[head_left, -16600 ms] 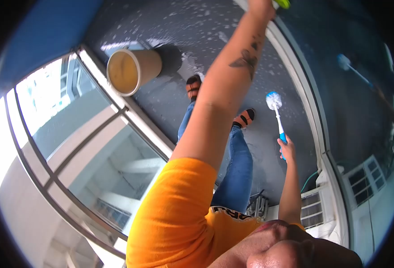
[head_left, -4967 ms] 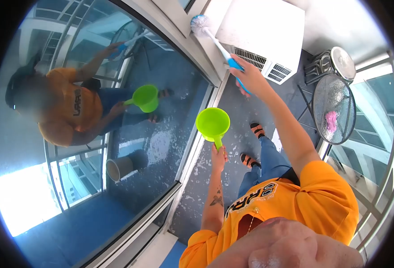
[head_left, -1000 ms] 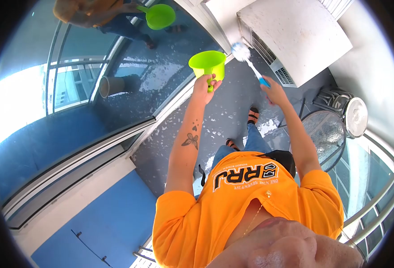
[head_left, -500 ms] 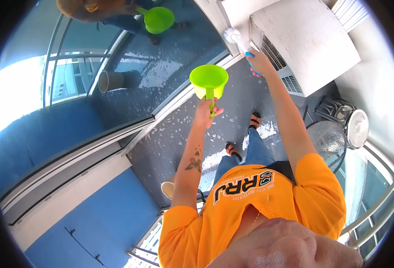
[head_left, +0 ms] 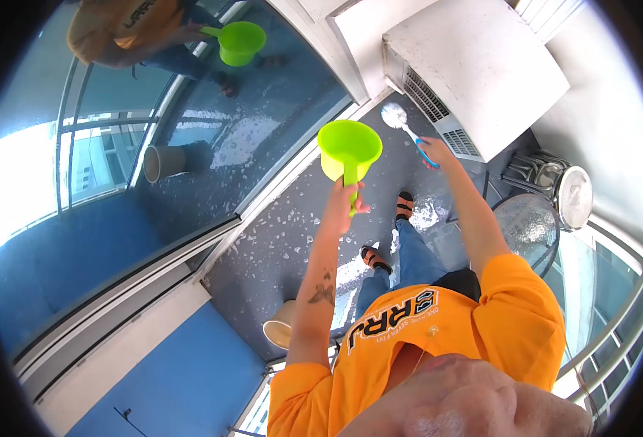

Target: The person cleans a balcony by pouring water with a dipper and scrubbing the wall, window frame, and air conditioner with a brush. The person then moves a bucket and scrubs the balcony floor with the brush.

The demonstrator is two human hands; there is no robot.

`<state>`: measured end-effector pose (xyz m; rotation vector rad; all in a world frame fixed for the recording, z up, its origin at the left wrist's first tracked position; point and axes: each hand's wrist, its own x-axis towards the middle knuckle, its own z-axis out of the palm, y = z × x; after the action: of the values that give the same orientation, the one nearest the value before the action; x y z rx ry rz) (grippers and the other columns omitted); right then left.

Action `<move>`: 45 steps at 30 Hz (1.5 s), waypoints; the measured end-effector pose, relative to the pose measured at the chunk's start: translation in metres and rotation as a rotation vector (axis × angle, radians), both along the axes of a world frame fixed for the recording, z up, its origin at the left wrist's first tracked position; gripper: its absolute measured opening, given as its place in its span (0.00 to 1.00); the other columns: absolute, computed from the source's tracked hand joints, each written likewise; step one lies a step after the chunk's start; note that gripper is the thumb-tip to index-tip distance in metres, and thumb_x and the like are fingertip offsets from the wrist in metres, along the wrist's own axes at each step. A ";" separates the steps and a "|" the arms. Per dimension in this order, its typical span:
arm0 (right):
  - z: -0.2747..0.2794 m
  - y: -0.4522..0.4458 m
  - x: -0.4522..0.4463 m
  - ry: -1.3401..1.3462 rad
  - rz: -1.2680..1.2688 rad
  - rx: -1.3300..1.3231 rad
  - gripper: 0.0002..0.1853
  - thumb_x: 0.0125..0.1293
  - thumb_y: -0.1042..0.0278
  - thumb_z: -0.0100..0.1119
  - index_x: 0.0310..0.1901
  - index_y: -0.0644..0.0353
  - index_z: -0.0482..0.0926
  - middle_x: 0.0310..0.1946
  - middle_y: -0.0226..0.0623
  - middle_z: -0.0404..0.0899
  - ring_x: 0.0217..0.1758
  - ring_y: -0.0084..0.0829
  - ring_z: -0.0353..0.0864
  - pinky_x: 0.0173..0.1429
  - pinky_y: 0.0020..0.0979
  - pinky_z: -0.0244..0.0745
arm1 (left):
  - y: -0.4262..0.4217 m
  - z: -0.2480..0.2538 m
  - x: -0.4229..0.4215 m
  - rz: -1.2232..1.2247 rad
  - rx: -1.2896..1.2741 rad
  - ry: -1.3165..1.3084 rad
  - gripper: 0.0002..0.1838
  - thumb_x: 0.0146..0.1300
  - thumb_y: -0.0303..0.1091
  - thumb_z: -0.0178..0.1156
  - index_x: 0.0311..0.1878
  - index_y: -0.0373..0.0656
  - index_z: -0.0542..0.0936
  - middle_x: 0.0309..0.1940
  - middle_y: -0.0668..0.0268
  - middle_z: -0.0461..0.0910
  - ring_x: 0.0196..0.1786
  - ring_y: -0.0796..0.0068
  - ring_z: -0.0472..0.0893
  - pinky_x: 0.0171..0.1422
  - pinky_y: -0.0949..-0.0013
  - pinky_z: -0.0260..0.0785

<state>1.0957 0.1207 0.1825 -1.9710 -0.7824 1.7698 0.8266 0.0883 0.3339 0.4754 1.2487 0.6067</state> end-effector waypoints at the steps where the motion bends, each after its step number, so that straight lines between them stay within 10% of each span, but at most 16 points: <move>1: 0.004 -0.014 0.006 -0.044 0.000 -0.051 0.18 0.62 0.59 0.49 0.54 0.46 0.71 0.17 0.35 0.73 0.14 0.26 0.72 0.15 0.28 0.65 | 0.013 -0.002 0.009 -0.006 -0.036 -0.003 0.10 0.59 0.28 0.46 0.45 0.39 0.67 0.37 0.62 0.69 0.21 0.81 0.63 0.25 0.73 0.66; 12: 0.053 -0.030 0.035 -0.061 -0.002 0.031 0.25 0.62 0.60 0.50 0.61 0.51 0.64 0.17 0.36 0.72 0.12 0.25 0.70 0.14 0.27 0.64 | 0.179 0.002 0.127 0.273 -0.144 -0.265 0.14 0.53 0.17 0.48 0.44 0.34 0.63 0.37 0.55 0.69 0.25 0.79 0.66 0.24 0.82 0.64; 24: 0.130 0.065 -0.002 0.043 -0.073 0.195 0.23 0.63 0.61 0.50 0.60 0.53 0.66 0.17 0.34 0.72 0.11 0.23 0.68 0.13 0.25 0.62 | 0.115 -0.042 0.051 0.211 -0.061 0.059 0.10 0.57 0.25 0.48 0.42 0.32 0.67 0.37 0.59 0.68 0.21 0.79 0.63 0.23 0.75 0.60; 30: -0.042 0.165 -0.015 0.107 -0.193 0.043 0.22 0.63 0.63 0.51 0.58 0.57 0.67 0.17 0.34 0.70 0.11 0.22 0.67 0.12 0.23 0.58 | 0.069 -0.085 0.009 0.281 -0.195 0.053 0.12 0.57 0.26 0.49 0.44 0.35 0.67 0.35 0.63 0.68 0.22 0.79 0.63 0.24 0.73 0.61; 37: 0.142 0.065 0.017 0.256 -0.198 0.216 0.24 0.63 0.65 0.49 0.61 0.58 0.63 0.17 0.34 0.69 0.10 0.22 0.65 0.10 0.23 0.55 | 0.036 -0.098 -0.016 0.312 -0.177 0.056 0.13 0.58 0.27 0.48 0.45 0.34 0.66 0.34 0.63 0.67 0.22 0.79 0.63 0.23 0.75 0.58; 45: -0.032 0.141 -0.018 0.363 -0.376 0.071 0.21 0.63 0.65 0.51 0.58 0.58 0.66 0.19 0.34 0.70 0.11 0.22 0.66 0.11 0.24 0.56 | 0.039 -0.128 -0.008 0.326 -0.186 0.023 0.11 0.58 0.27 0.48 0.44 0.35 0.68 0.36 0.65 0.67 0.22 0.81 0.61 0.26 0.76 0.57</move>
<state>1.0774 0.2612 0.1508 -1.5592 -0.3247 1.7631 0.8183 0.1276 0.2061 0.1233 1.4019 0.7514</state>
